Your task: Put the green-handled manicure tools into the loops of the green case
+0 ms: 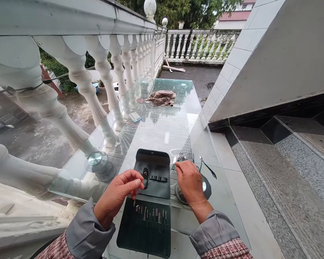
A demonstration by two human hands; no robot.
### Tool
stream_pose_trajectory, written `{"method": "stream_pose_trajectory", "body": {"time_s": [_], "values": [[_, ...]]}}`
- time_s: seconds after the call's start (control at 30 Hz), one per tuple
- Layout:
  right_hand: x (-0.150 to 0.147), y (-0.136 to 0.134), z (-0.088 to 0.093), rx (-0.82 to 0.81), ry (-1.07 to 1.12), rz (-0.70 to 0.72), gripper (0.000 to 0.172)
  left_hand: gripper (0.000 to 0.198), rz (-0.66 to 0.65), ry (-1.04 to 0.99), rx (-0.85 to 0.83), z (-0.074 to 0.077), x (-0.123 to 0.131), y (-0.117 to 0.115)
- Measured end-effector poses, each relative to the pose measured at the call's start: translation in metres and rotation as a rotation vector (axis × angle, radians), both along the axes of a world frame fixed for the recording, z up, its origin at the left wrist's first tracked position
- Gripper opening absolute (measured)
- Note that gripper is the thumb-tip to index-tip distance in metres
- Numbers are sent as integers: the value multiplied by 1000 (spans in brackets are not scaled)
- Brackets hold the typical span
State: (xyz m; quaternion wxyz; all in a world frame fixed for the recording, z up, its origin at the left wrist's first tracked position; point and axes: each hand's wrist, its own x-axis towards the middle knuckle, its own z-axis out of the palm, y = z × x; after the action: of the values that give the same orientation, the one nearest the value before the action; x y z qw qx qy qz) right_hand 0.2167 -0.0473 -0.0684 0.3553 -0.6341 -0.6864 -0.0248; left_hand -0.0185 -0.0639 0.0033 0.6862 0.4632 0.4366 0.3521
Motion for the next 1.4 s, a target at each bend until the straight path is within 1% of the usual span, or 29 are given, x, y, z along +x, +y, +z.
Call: {"method": "stream_pose_trajectory", "body": {"time_s": [0.07,0.13,0.2,0.3,0.37,0.4,0.53,0.63,0.73,0.8,0.87,0.97,1.07,1.2,1.3,1.4], "values": [[-1,-1,1,30,-36,14,23,22,22,7,27,2,-4,3],[-4,-2,-1,40,-118,39,25,21,53,50,94,5,-9,6],[-5,-3,-4,22,-214,47,27,18,76,145,207,8,-16,10],[-4,-5,-9,-10,-290,29,28,12,80,397,463,9,-23,11],[-1,-6,-11,-14,-306,20,28,9,24,576,616,8,-26,10],[0,-6,-12,-16,-309,16,29,9,-25,653,668,7,-26,9],[6,-7,-13,-22,-301,16,29,15,-249,877,758,0,-23,5],[5,-10,-7,13,-261,32,30,21,-374,947,846,-5,-21,4],[-2,-19,5,85,-186,75,30,25,-448,969,972,-10,-19,3],[-9,-28,14,100,-115,120,28,25,-487,1011,1042,-15,-18,3],[-17,-39,19,57,-32,177,24,24,-515,1077,1089,-20,-17,3],[-26,-55,18,-49,45,248,20,27,-545,1171,1139,-26,-15,3],[-30,-62,10,-94,-28,284,22,30,-571,1230,1173,-29,-14,3],[-31,-57,3,-68,-165,304,27,31,-554,1240,1179,-29,-11,6],[-32,-46,0,-75,-175,297,29,29,-519,1245,1180,-31,-9,11],[-32,-35,-2,-86,-159,295,31,31,-497,1255,1192,-36,-8,17]]}}
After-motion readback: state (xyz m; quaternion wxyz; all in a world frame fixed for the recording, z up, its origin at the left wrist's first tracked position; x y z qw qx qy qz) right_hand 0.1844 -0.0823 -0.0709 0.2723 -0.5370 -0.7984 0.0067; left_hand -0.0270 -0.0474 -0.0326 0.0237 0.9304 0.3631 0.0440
